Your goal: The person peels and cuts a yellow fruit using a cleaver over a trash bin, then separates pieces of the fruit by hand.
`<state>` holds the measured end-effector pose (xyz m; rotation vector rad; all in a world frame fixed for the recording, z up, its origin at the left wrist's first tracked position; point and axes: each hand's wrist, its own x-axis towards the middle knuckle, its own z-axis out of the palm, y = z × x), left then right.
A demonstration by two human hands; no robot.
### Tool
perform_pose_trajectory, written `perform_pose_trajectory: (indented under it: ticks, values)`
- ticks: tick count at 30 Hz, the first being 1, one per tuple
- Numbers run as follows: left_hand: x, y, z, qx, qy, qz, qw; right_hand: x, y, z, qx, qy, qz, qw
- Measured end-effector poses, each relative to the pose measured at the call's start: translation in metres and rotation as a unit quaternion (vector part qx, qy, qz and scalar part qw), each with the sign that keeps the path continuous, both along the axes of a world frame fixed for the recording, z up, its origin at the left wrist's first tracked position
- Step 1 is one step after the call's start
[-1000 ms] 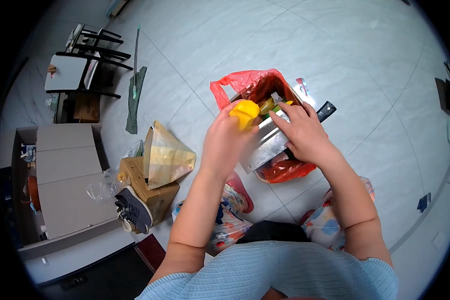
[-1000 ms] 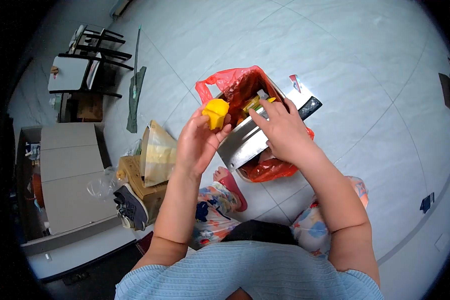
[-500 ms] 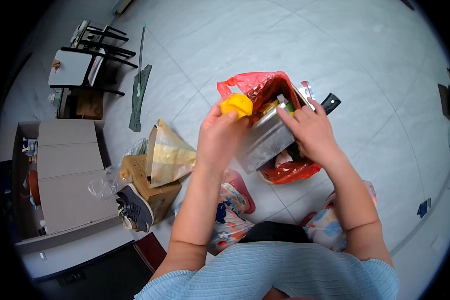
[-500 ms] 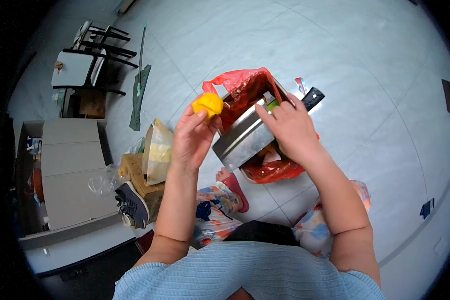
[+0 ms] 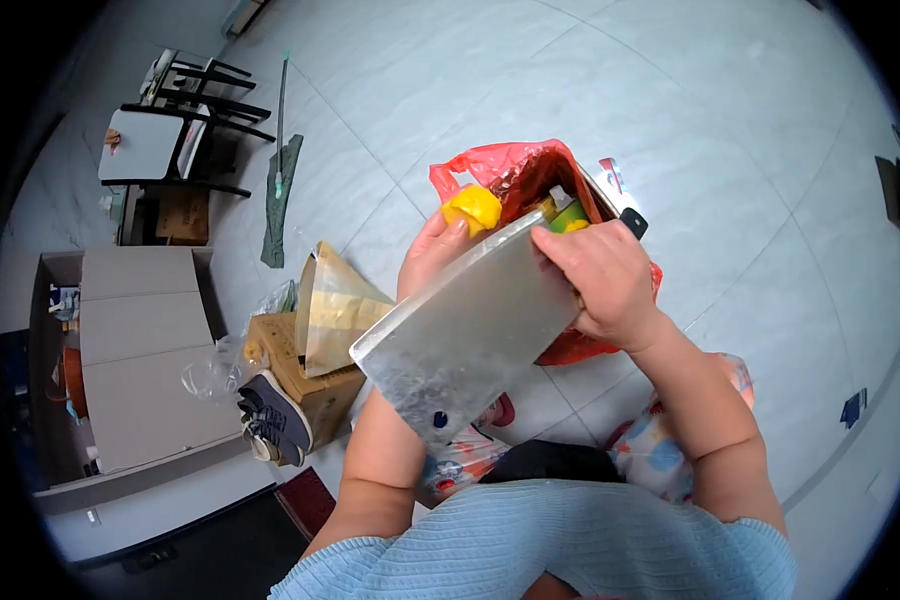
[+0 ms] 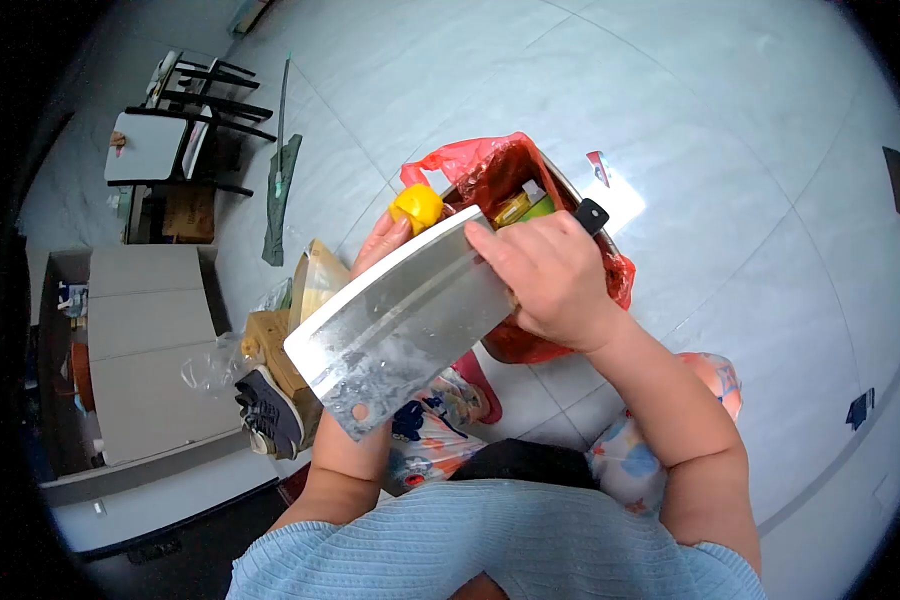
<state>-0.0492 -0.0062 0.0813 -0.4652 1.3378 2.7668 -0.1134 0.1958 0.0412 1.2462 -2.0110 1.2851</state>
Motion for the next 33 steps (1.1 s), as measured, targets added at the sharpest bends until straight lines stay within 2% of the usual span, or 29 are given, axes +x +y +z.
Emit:
perform_pose_trajectory:
  ticks: [3,12,22,25,27,31,33]
  values:
    - [0.002,0.011,0.004,-0.038,-0.044,0.01,0.998,0.001,-0.001,-0.005,0.023,0.046,-0.013,0.999]
    - [0.002,0.018,0.007,-0.089,-0.078,0.0,0.993,0.006,-0.002,-0.009,0.032,0.048,-0.013,0.998]
    - [0.001,0.019,0.008,-0.093,-0.079,0.0,0.993,0.008,-0.006,-0.006,0.022,0.043,-0.025,0.999]
    - [0.001,0.017,0.009,-0.129,-0.111,-0.007,0.985,0.006,-0.005,-0.01,0.034,0.032,-0.028,0.999]
    - [0.003,0.019,0.008,-0.079,-0.095,0.007,0.992,0.005,-0.006,-0.014,0.035,0.018,-0.029,0.999]
    - [0.008,0.01,-0.004,-0.074,-0.068,-0.011,0.995,0.003,-0.009,-0.018,0.016,0.024,-0.053,0.998]
    - [0.011,0.012,-0.006,-0.03,0.007,0.002,1.0,0.002,-0.005,-0.019,0.059,-0.002,-0.077,0.995]
